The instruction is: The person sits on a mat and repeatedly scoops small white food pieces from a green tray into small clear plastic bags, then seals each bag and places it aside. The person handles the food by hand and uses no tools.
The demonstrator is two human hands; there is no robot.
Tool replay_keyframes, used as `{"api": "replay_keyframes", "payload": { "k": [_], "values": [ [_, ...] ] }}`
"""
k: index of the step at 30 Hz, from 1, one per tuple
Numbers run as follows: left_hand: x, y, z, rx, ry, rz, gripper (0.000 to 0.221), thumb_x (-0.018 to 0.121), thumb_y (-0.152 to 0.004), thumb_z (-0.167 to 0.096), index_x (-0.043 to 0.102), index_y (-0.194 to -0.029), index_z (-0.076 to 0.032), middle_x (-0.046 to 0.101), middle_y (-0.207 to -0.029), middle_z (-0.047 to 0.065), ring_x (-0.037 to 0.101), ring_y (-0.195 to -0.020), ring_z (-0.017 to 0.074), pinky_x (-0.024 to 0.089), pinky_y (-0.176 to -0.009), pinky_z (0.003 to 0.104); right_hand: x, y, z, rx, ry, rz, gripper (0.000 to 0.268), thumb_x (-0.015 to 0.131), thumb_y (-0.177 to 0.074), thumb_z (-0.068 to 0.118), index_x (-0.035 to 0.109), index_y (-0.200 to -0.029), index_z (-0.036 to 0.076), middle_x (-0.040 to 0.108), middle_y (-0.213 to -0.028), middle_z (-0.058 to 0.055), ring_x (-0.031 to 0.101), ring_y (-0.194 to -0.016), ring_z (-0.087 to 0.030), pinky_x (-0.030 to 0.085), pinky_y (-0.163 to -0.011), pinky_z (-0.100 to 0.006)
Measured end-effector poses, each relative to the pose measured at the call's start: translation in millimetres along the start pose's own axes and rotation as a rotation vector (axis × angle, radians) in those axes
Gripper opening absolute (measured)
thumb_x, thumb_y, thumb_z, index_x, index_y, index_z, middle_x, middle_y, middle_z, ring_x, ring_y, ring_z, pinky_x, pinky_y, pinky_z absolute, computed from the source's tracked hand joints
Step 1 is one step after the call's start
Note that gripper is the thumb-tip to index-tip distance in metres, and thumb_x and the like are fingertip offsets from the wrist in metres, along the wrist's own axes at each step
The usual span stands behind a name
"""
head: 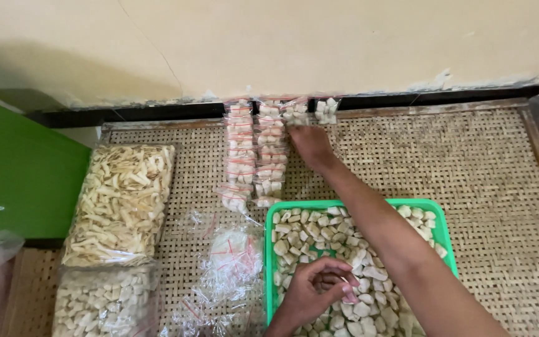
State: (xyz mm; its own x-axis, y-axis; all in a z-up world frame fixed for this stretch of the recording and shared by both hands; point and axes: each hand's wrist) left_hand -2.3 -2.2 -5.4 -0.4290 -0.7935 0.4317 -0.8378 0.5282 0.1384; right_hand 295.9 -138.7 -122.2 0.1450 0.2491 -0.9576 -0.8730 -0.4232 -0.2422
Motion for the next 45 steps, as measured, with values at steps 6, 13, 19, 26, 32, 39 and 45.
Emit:
{"api": "replay_keyframes", "payload": {
  "k": [6, 13, 19, 26, 32, 39, 45],
  "values": [
    [1, -3, -10, -0.087, -0.019, 0.009, 0.024, 0.074, -0.093, -0.008, 0.067, -0.114, 0.001, 0.076, -0.102, 0.017, 0.077, -0.081, 0.0219, 0.066, -0.082, 0.031, -26, -14, 4, 0.004, -0.196, 0.069, 0.02, 0.052, -0.107, -0.001, 0.069, -0.096, 0.0, 0.06, -0.064, -0.008, 0.06, -0.049, -0.02, 0.056, -0.04, -0.031],
    [0, -1, -8, -0.041, -0.032, 0.023, 0.021, 0.073, -0.095, -0.009, 0.067, -0.112, 0.001, 0.076, -0.101, 0.017, 0.077, -0.08, 0.0237, 0.065, -0.079, 0.03, -21, -8, 5, 0.019, -0.333, 0.097, 0.016, 0.061, -0.105, 0.008, 0.074, -0.102, 0.001, 0.065, -0.069, -0.008, 0.061, -0.048, -0.017, 0.057, -0.043, -0.03],
    [-4, -2, -4, -0.034, -0.02, 0.021, 0.024, 0.072, -0.094, -0.009, 0.066, -0.115, 0.002, 0.075, -0.103, 0.017, 0.075, -0.081, 0.0224, 0.067, -0.082, 0.034, -68, 17, 3, 0.041, -0.211, 0.096, 0.015, 0.064, -0.098, 0.014, 0.078, -0.099, 0.018, 0.078, -0.09, -0.005, 0.071, -0.075, -0.026, 0.059, -0.064, -0.044],
    [-18, -5, 15, 0.109, -0.152, -0.229, 0.012, 0.07, -0.095, -0.011, 0.076, -0.092, -0.001, 0.08, -0.083, 0.011, 0.076, -0.068, 0.0175, 0.065, -0.065, 0.027, -187, 175, 48, 0.236, -0.506, -0.001, 0.014, 0.066, -0.096, 0.013, 0.076, -0.105, 0.011, 0.078, -0.097, -0.008, 0.075, -0.085, -0.021, 0.062, -0.078, -0.036],
    [-15, 11, 6, 0.576, -0.717, -0.368, 0.012, 0.07, -0.094, -0.017, 0.077, -0.089, -0.008, 0.079, -0.083, 0.004, 0.076, -0.072, 0.0145, 0.061, -0.065, 0.027, -179, 323, 118, 0.307, -0.503, -0.277, 0.013, 0.067, -0.092, 0.015, 0.075, -0.101, 0.012, 0.073, -0.104, -0.009, 0.066, -0.098, -0.026, 0.051, -0.088, -0.039],
    [-3, 36, 17, 0.959, -1.082, -0.344, 0.007, 0.07, -0.092, -0.01, 0.074, -0.096, -0.008, 0.079, -0.094, 0.005, 0.073, -0.081, 0.0224, 0.058, -0.075, 0.033, -90, 385, 119, 0.303, -0.272, -0.255, 0.011, 0.074, -0.088, 0.036, 0.079, -0.097, 0.03, 0.076, -0.104, 0.01, 0.068, -0.104, -0.019, 0.049, -0.094, -0.047],
    [13, 57, -2, 0.788, -1.072, -0.343, 0.019, 0.065, -0.097, -0.019, 0.075, -0.11, -0.01, 0.077, -0.103, 0.006, 0.07, -0.094, 0.0249, 0.054, -0.082, 0.039, -143, 353, 132, -0.056, -0.17, -0.658, 0.007, 0.068, -0.091, 0.021, 0.071, -0.094, 0.015, 0.073, -0.097, -0.001, 0.068, -0.087, -0.022, 0.05, -0.08, -0.039]
  ]
}}
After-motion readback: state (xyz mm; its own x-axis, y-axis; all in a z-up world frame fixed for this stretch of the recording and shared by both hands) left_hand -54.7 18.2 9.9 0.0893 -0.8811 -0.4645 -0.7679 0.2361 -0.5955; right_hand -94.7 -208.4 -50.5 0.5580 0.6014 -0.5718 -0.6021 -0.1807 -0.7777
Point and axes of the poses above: each hand's wrist, its own y-axis away from the middle knuckle, its own x-axis out of the palm, z = x × y
